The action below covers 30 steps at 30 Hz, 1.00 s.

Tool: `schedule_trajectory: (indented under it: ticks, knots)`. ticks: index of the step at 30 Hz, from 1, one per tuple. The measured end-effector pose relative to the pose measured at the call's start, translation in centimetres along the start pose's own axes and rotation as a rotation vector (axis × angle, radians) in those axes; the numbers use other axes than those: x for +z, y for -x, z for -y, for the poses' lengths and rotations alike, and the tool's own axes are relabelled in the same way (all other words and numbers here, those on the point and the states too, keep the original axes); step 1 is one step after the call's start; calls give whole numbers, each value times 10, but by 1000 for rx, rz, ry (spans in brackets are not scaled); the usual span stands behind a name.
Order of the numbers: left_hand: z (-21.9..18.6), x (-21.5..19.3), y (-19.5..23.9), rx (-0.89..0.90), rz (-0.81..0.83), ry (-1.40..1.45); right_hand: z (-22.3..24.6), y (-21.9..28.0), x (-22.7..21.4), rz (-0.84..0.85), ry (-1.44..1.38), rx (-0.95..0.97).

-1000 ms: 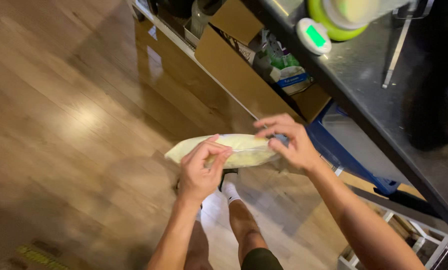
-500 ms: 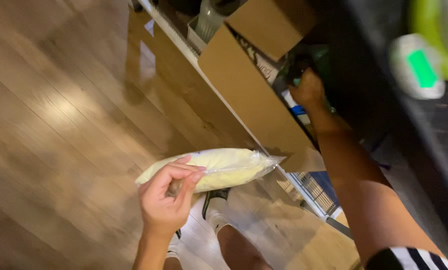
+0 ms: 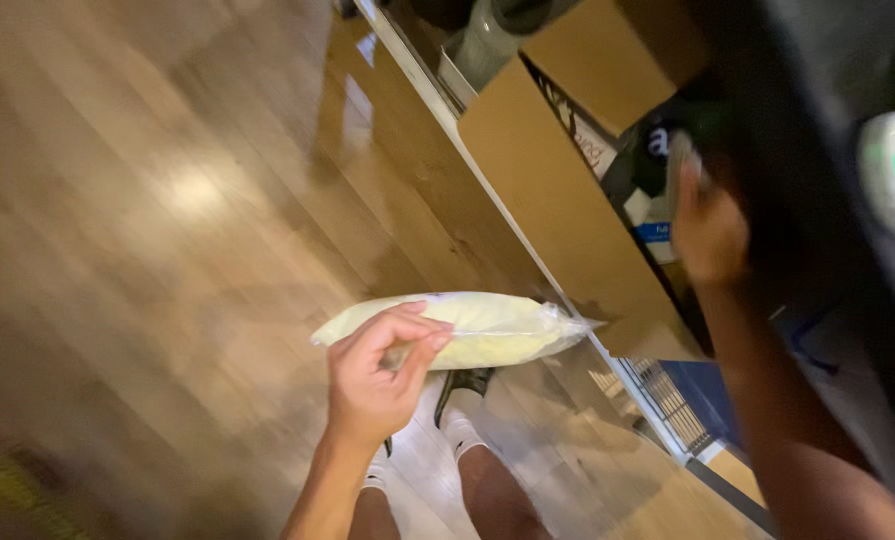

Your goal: The person pours water from a measuring jug into a pot containing a white liquid and whisks it. They then retrieve a plastic bag of yellow paste, open it, and pour some into a measuring jug placed on a scale. The person moves between the sink and a prep counter with multiple bowls and eggs.

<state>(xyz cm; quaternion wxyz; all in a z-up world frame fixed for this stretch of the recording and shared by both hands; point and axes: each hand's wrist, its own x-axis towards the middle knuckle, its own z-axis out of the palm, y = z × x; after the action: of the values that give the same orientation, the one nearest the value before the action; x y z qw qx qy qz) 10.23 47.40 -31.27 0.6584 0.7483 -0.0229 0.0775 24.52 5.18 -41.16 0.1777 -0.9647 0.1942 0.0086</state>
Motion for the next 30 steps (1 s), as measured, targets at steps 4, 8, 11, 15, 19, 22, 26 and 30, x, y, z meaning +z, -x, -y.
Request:
schedule_trajectory:
  ticks: [4,8,11,15,19,22,26,30]
  knots:
    - [-22,-8,-8,-5,104,40,87,133,-98,42,-302,-282]
    - [-42,-14,-13,-11,178,46,167,195,-162,325,-677,-544]
    - [-54,-19,-11,-59,204,42,199,209,-180,324,-538,-778]
    - [-70,-22,-9,-11,241,108,215,218,-187,404,-477,-769]
    - [-82,-23,-3,1,252,168,214,232,-184,466,-559,-588]
    - [-89,-24,-1,9,259,164,203,233,-185,424,-478,-726]
    - [-89,-23,2,-6,236,196,178,232,-185,317,-498,-650]
    - [-77,-14,5,-59,255,433,158,238,-179,205,-435,-706]
